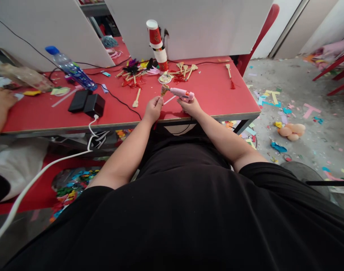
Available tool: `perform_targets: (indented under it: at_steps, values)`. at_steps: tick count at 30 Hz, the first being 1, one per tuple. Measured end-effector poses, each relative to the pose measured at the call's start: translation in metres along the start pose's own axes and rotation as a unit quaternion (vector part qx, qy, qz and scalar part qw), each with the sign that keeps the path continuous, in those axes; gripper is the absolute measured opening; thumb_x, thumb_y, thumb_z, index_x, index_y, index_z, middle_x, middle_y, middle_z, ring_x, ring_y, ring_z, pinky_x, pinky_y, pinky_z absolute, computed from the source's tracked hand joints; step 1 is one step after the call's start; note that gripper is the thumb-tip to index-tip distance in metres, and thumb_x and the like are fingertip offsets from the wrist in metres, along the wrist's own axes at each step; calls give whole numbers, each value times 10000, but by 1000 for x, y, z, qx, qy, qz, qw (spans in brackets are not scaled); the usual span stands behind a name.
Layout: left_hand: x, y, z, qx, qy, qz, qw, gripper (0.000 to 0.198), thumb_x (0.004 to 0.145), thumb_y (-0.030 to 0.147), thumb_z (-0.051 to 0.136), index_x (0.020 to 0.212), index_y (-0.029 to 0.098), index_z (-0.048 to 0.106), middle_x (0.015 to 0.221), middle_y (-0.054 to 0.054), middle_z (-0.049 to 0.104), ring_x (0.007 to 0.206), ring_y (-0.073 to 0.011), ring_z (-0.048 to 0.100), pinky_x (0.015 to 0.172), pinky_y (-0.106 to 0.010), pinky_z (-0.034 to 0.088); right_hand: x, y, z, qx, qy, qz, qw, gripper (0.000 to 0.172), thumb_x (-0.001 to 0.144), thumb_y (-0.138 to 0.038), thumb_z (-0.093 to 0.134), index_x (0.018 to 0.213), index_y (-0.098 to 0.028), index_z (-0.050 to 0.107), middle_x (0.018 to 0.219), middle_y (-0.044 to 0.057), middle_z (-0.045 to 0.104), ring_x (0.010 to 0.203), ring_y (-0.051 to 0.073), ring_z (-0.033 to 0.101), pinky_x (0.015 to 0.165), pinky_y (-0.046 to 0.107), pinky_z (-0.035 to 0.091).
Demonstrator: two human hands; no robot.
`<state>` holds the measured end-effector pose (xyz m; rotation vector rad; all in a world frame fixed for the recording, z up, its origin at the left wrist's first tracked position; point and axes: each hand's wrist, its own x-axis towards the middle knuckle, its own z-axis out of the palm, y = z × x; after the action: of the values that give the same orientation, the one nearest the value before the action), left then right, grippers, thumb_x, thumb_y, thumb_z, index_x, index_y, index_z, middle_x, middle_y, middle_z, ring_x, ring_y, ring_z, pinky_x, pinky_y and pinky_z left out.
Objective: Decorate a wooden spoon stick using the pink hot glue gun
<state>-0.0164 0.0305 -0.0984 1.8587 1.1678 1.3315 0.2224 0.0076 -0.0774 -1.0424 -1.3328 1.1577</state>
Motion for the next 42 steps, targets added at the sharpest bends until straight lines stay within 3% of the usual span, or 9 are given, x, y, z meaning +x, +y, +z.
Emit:
perform_targets:
  at_steps: [14, 22, 31, 37, 42]
  values:
    - [-1, 8, -1, -5, 2, -13, 1000, 736, 954, 979, 604, 779, 264, 578, 706, -7, 459, 715, -211, 472, 763, -395, 398, 0, 1, -1, 6, 5, -26, 1000, 416, 926, -535, 898, 998, -280, 578, 624, -54, 447, 571, 152, 473, 475, 289, 446]
    - [0, 6, 0, 5, -6, 3, 1000, 779, 944, 1016, 560, 770, 257, 576, 704, -8, 487, 710, -206, 499, 765, -395, 400, 6, 10, 1, -15, 21, -32, 999, 475, 870, -566, 930, 947, -280, 559, 641, -44, 477, 583, 144, 482, 449, 264, 402]
    - [1, 4, 0, -17, -9, -26, 999, 661, 996, 867, 670, 790, 246, 574, 736, -8, 461, 746, -203, 482, 796, -390, 378, 17, 17, 3, -23, 24, 9, 999, 446, 901, -552, 901, 898, -280, 547, 572, -58, 422, 515, 140, 445, 421, 269, 395]
    - [2, 1, -1, -8, -7, -22, 1000, 646, 1010, 848, 673, 787, 248, 591, 721, -5, 477, 735, -205, 499, 790, -382, 391, 20, 17, 1, -27, 9, 19, 999, 500, 885, -586, 930, 898, -286, 530, 564, -67, 417, 504, 132, 423, 411, 272, 408]
    - [2, -1, -1, 3, 2, -17, 1000, 642, 1021, 846, 664, 787, 251, 606, 700, 1, 484, 713, -203, 510, 777, -384, 419, 21, 15, 1, -30, 9, 22, 999, 431, 902, -504, 930, 922, -279, 563, 574, -62, 440, 501, 134, 437, 406, 264, 395]
